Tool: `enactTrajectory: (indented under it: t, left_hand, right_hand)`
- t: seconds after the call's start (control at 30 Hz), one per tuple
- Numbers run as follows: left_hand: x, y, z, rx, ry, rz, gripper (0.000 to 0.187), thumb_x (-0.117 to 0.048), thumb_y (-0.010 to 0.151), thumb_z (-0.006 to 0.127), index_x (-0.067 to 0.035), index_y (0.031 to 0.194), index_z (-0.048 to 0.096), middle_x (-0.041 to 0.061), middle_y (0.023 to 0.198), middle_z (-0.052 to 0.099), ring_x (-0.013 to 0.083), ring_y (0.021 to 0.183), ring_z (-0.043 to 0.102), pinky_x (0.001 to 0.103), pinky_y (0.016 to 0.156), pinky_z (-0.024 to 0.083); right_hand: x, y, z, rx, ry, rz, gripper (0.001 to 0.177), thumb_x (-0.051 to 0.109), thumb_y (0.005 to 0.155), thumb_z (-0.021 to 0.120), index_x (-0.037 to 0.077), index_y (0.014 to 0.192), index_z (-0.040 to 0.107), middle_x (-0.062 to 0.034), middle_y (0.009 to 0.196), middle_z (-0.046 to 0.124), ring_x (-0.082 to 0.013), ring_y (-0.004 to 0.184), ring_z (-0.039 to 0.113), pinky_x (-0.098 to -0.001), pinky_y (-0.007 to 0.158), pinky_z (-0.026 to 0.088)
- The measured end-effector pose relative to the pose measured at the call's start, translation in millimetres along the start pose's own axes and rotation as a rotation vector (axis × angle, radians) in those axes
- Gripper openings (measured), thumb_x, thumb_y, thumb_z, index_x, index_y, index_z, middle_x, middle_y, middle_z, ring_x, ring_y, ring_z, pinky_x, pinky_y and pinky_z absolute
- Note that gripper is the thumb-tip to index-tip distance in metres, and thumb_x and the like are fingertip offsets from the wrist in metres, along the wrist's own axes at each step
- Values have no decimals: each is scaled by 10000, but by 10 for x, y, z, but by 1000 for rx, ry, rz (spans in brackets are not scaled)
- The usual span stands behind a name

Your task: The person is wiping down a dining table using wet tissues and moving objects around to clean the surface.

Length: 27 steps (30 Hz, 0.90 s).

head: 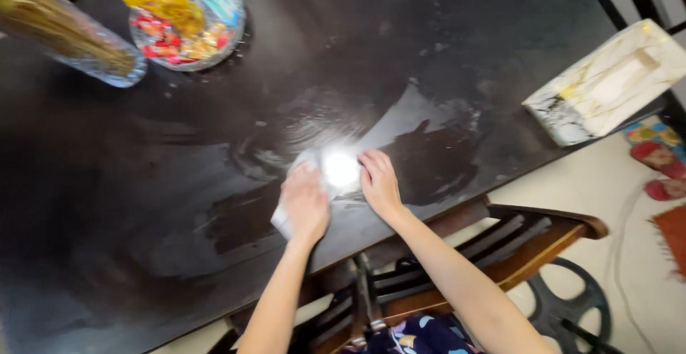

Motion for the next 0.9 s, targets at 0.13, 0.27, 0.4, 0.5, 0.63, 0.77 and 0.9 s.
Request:
enactTrajectory:
  t: [0.13, 0.27, 0.4, 0.5, 0.63, 0.77, 0.9]
  left_hand:
    - [-1123, 646, 534, -11, 11, 153, 662, -264, 944, 540, -48, 1552, 398, 208, 1634, 322, 418, 1519, 248, 566, 1217, 172]
    - [-1881, 1304, 1141, 35, -97, 262, 616, -273, 1017, 502, -50, 1581, 389, 173, 1686, 305, 393, 1566, 228, 566, 1254, 175]
    - [-2327, 2030, 1411, 67, -54, 303, 656, -326, 1001, 480, -38, 1578, 356, 213, 1678, 248, 413, 1563, 190, 583, 1257, 124]
    - [-2438, 2336, 1630, 28, -58, 272, 673, -349, 999, 471, -38, 1578, 328, 203, 1676, 229, 421, 1553, 177, 577, 1241, 99]
    - [-2598, 2183, 1538, -7, -59, 255, 675, -356, 1023, 464, -37, 1598, 307, 218, 1678, 218, 429, 1560, 165, 567, 1254, 80]
    - [-2358, 1932, 1512, 163, -21, 377, 664, -338, 1002, 468, -102, 1607, 325, 151, 1696, 250, 360, 1576, 190, 543, 1277, 107]
    - [-1403, 1816, 1036, 152, 1, 274, 680, -394, 997, 485, -103, 1591, 324, 153, 1679, 255, 339, 1562, 213, 556, 1246, 147]
  right_hand:
    - [-531, 296, -474, -10, -80, 28, 288, 24, 915, 627, -4, 1196, 683, -192, 1319, 643, -389, 1287, 560, -446, 1091, 459]
    - [-1075, 527, -912, 25, -164, 32, 365, 64, 935, 601, -15, 1287, 658, -226, 1406, 590, -428, 1357, 502, -492, 1159, 382]
    - [-1477, 703, -1274, 23, -259, 65, 367, 129, 1015, 574, -11, 1351, 621, -265, 1534, 482, -431, 1451, 430, -519, 1241, 287]
    - [-1612, 793, -1526, 26, -296, 85, 435, 154, 1009, 551, -43, 1397, 573, -269, 1550, 459, -437, 1469, 386, -523, 1231, 265]
    - [-1750, 730, -1602, -3, -286, 113, 435, 167, 1021, 542, -43, 1401, 566, -265, 1551, 465, -439, 1474, 380, -517, 1237, 256]
    - [-1481, 735, -1296, 12, -261, 91, 467, 181, 1049, 528, -57, 1451, 533, -256, 1561, 455, -428, 1496, 362, -523, 1252, 225]
    - [-1016, 716, -686, 97, -248, 24, 433, 185, 1046, 522, -29, 1421, 559, -246, 1572, 458, -422, 1514, 352, -526, 1261, 219]
Point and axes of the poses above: each hand's wrist, its own y-axis towards the middle knuckle, its own z-axis out of the palm, x = y × z, the point moved 10 cm from there along y, towards the middle knuckle
